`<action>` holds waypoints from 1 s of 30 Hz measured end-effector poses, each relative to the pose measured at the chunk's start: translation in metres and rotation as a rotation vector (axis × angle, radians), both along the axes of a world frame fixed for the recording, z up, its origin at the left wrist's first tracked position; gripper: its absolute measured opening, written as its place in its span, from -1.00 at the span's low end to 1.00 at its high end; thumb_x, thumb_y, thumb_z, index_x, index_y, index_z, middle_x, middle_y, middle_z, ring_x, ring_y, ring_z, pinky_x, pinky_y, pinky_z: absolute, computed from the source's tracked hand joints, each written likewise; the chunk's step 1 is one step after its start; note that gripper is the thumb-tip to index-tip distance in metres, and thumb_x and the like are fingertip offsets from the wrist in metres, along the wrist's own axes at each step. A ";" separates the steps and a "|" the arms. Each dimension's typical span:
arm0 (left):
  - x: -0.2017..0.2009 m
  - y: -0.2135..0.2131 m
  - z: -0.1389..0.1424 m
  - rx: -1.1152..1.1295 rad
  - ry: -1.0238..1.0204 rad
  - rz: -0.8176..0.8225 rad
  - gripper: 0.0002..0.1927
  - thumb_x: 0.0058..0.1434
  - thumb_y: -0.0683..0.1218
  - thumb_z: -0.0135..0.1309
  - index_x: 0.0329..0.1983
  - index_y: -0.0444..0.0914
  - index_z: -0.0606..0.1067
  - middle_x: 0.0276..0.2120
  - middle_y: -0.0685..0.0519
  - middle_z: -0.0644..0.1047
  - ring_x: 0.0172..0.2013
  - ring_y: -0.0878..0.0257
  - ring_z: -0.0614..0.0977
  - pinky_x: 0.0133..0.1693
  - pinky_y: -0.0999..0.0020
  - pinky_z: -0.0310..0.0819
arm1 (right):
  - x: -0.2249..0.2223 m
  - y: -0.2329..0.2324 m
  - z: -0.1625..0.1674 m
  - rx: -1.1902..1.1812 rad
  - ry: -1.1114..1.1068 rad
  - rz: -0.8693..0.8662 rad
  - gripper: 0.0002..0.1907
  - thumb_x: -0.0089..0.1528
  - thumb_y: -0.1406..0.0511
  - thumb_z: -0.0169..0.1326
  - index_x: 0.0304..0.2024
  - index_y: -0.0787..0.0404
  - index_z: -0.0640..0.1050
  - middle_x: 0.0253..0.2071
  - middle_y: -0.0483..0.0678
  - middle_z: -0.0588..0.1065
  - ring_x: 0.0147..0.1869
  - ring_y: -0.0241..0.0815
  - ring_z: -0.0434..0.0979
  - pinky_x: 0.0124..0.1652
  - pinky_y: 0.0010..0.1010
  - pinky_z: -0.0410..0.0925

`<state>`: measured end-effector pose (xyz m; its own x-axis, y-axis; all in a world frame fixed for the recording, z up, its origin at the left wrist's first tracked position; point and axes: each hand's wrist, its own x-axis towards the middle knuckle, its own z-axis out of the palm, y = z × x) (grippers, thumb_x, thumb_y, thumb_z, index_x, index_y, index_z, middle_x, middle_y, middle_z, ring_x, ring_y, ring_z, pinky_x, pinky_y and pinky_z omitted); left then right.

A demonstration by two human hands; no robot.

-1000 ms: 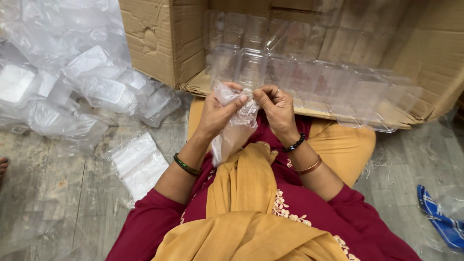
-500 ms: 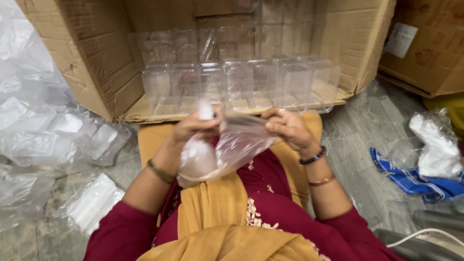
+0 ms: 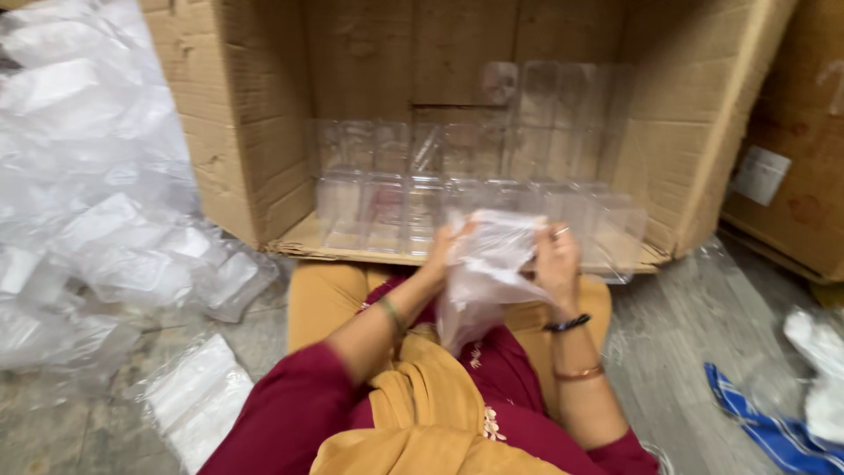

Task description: The person sits on the floor and packs clear plastic containers for storage. They wrap containers in thin plastic bags one at a time and place the wrapped containers into a large cardboard box, arranging them in rows.

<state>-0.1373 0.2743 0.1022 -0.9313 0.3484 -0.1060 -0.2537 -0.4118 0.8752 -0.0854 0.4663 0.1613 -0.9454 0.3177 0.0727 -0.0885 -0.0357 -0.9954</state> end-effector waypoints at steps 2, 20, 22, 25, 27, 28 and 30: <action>0.021 -0.089 -0.001 -0.082 0.050 0.125 -0.58 0.50 0.12 0.07 -0.08 -0.38 0.58 -0.38 0.10 0.51 -0.42 0.35 0.52 -0.41 0.41 0.41 | 0.015 -0.056 -0.014 0.072 -0.111 0.187 -0.72 0.42 0.16 0.00 -0.20 0.19 0.62 -0.56 -0.20 0.38 -0.55 -0.41 0.22 -0.59 -0.53 0.11; 0.182 -0.315 -0.048 -0.314 -0.570 -0.146 -0.35 0.27 0.33 0.12 0.24 -0.17 0.55 -0.10 0.05 0.64 -0.45 0.34 0.39 -0.48 0.41 0.19 | 0.006 -0.265 -0.068 0.569 0.162 1.126 -0.79 0.42 0.29 -0.02 -0.24 0.31 0.50 -0.42 0.12 0.50 -0.37 -0.05 0.57 -0.30 -0.30 0.40; 0.197 -0.323 -0.043 -0.226 -0.528 -0.130 -0.31 0.25 0.33 0.15 0.26 -0.20 0.52 -0.05 0.05 0.62 -0.37 0.36 0.44 -0.37 0.42 0.30 | 0.007 -0.288 -0.049 0.611 0.372 1.221 -0.81 0.42 0.32 0.05 -0.22 0.34 0.50 -0.40 0.18 0.40 -0.36 0.02 0.47 -0.26 -0.29 0.38; 0.206 -0.347 -0.046 -0.025 -0.528 0.285 -0.27 0.13 0.30 0.17 0.29 -0.15 0.42 0.00 0.07 0.57 -0.18 0.31 0.66 -0.14 0.36 0.60 | 0.007 -0.326 -0.035 0.561 0.356 1.100 -0.81 0.32 0.31 0.09 -0.10 0.31 0.53 -0.38 0.10 0.50 -0.33 -0.04 0.56 -0.28 -0.32 0.41; 0.199 -0.374 -0.050 -0.144 -0.475 0.543 -0.23 0.12 0.37 0.09 0.33 -0.06 0.41 -0.01 0.10 0.55 -0.25 0.32 0.62 -0.23 0.37 0.56 | 0.012 -0.331 -0.035 0.597 0.408 1.016 -0.77 0.31 0.31 0.10 -0.04 0.33 0.52 -0.35 0.10 0.51 -0.30 -0.04 0.55 -0.26 -0.30 0.40; 0.193 -0.384 -0.053 -0.097 -0.529 0.648 -0.23 0.11 0.38 0.07 0.32 -0.05 0.38 -0.01 0.04 0.54 -0.27 0.28 0.61 -0.25 0.34 0.53 | 0.015 -0.328 -0.036 0.613 0.430 0.973 -0.75 0.31 0.31 0.11 -0.02 0.34 0.52 -0.33 0.10 0.51 -0.28 -0.04 0.54 -0.25 -0.29 0.40; 0.178 -0.398 -0.058 0.003 -0.643 0.858 -0.23 0.10 0.41 0.04 0.31 -0.01 0.33 -0.01 -0.08 0.53 -0.31 0.20 0.58 -0.28 0.28 0.47 | 0.022 -0.316 -0.040 0.602 0.374 0.989 -0.75 0.30 0.31 0.12 -0.02 0.33 0.53 -0.30 0.08 0.51 -0.27 -0.09 0.56 -0.26 -0.34 0.42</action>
